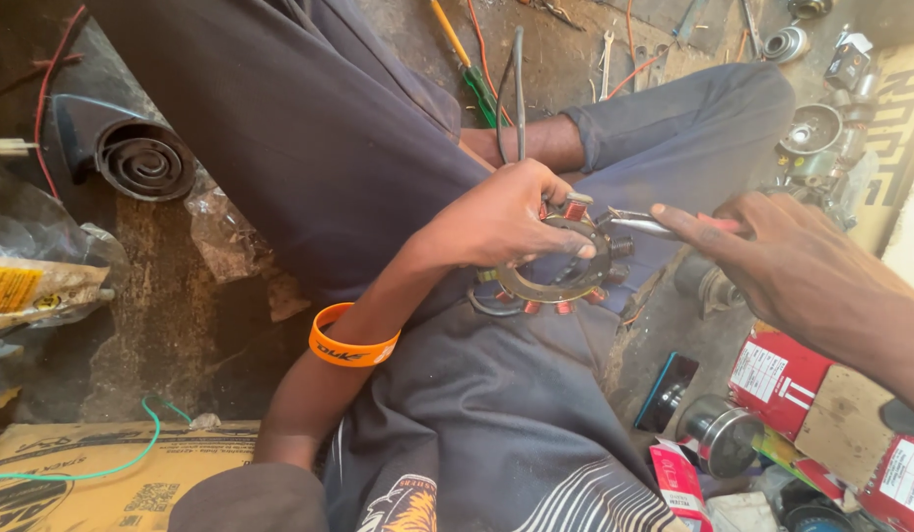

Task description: The person sits on the floor and uses pliers to adjust and trim wires on a circular motor stator. They repeatedly connect the component to a green battery to test it, then continue manipulating the copper windings with the pliers.

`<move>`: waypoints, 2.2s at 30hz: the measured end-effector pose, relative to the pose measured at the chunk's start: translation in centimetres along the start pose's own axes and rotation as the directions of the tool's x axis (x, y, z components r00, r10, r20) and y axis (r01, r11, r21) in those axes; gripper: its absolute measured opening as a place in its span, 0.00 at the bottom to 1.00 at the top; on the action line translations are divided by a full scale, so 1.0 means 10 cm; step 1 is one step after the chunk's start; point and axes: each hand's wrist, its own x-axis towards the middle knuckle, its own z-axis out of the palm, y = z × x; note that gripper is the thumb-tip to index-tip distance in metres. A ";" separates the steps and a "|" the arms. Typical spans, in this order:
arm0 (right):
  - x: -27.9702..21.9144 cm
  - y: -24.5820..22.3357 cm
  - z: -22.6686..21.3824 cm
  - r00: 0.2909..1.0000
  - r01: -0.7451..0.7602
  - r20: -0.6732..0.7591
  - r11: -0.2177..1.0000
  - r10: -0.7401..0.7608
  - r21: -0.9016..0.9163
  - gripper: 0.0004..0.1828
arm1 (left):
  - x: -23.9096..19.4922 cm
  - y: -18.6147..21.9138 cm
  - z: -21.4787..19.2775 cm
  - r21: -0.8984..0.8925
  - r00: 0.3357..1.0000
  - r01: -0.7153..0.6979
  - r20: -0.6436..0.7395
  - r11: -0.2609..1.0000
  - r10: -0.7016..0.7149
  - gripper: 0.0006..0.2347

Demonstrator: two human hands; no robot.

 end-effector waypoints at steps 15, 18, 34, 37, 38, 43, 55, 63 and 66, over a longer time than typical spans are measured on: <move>0.17 -0.36 0.03 0.989 -0.090 -0.088 0.960 0.117 0.265 0.34 | 0.19 -0.30 0.32 0.630 0.918 -0.147 -0.200 0.763 0.343 0.12; -0.01 -0.29 -0.03 0.917 -0.140 -0.216 0.775 0.337 0.616 0.30 | 0.15 -0.19 0.16 0.441 0.950 0.028 -0.291 0.897 0.113 0.12; -0.33 -0.47 0.41 0.978 -0.191 0.194 0.051 -0.069 0.980 0.36 | -0.05 0.18 0.16 0.235 0.982 -0.025 -0.176 0.972 0.068 0.08; -0.28 -0.49 0.41 0.974 -0.221 0.217 -0.050 -0.063 0.974 0.37 | -0.04 0.15 0.16 0.248 0.982 -0.032 -0.170 0.968 0.076 0.07; -0.27 -0.50 0.42 0.970 -0.240 0.236 -0.075 -0.055 0.968 0.37 | -0.03 0.13 0.17 0.248 0.982 -0.039 -0.169 0.968 0.082 0.07; -0.29 -0.56 0.56 0.985 -0.171 0.164 -0.300 -0.047 0.938 0.37 | 0.01 0.04 0.18 0.470 0.915 -0.224 -0.200 0.853 0.350 0.09; -0.29 -0.83 0.90 0.998 -0.056 -0.006 -0.864 -0.068 0.501 0.36 | 0.04 -0.06 0.23 0.542 0.912 -0.213 -0.188 0.813 0.365 0.07; -0.02 -1.25 1.01 0.968 0.039 -0.251 -0.996 0.018 0.080 0.34 | 0.10 -0.11 0.22 0.610 0.884 -0.177 -0.246 0.772 0.397 0.08; 0.03 -1.26 1.09 0.964 0.058 -0.262 -0.997 0.045 0.044 0.36 | 0.11 -0.07 0.19 0.435 0.944 -0.081 -0.254 0.897 0.209 0.07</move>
